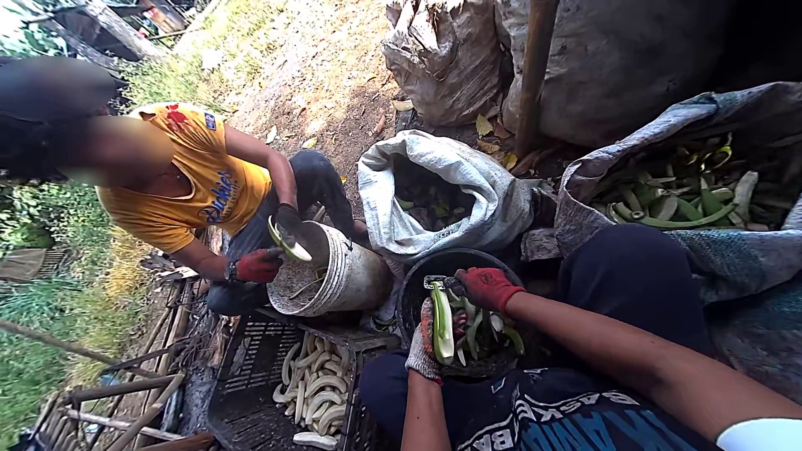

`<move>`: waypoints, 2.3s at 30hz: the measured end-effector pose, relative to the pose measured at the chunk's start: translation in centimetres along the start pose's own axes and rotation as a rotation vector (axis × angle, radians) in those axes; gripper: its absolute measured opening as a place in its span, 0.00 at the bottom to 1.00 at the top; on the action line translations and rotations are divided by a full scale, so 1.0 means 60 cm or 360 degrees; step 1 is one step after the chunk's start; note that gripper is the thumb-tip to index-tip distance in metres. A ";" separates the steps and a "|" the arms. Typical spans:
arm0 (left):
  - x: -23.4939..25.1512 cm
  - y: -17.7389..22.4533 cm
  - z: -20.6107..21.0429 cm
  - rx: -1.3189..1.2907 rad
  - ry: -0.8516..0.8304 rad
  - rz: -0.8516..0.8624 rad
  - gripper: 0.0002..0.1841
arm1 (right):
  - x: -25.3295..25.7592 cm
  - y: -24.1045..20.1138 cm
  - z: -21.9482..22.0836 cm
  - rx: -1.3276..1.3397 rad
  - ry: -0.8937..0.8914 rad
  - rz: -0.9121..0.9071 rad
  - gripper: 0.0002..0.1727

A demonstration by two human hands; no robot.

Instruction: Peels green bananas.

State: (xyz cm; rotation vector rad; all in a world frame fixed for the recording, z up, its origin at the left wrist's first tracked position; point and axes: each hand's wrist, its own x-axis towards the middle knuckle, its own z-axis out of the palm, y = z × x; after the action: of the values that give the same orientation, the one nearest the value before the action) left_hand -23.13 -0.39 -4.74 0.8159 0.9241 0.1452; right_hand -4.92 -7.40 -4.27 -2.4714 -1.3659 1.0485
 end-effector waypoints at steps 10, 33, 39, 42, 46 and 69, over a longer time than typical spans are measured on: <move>0.014 -0.023 -0.028 -0.0269 0.0114 0.0087 0.24 | -0.057 0.031 -0.039 0.0072 -0.0095 -0.0304 0.20; 0.001 -0.031 0.024 -0.0056 0.0337 0.0202 0.32 | -0.008 -0.026 0.015 0.0091 -0.0098 0.0201 0.25; -0.030 -0.046 -0.011 0.0217 0.0412 0.0337 0.31 | -0.005 0.012 -0.023 0.0099 -0.0084 0.0327 0.24; -0.016 -0.035 -0.022 -0.0102 0.0277 0.0310 0.30 | -0.028 0.018 -0.037 0.0116 0.0030 0.0259 0.24; 0.012 -0.012 -0.028 -0.0301 0.0065 0.0192 0.30 | -0.047 0.034 -0.024 0.0102 0.0059 -0.0137 0.22; 0.009 -0.010 0.025 -0.0063 0.0305 0.0416 0.34 | -0.006 -0.029 -0.032 0.0156 -0.0107 0.0035 0.24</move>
State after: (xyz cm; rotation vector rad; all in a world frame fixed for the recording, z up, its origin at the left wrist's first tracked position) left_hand -21.80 -1.44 -4.98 0.8949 0.9877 0.4745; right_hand -5.08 -6.27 -1.90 -2.4066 -1.2757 1.1837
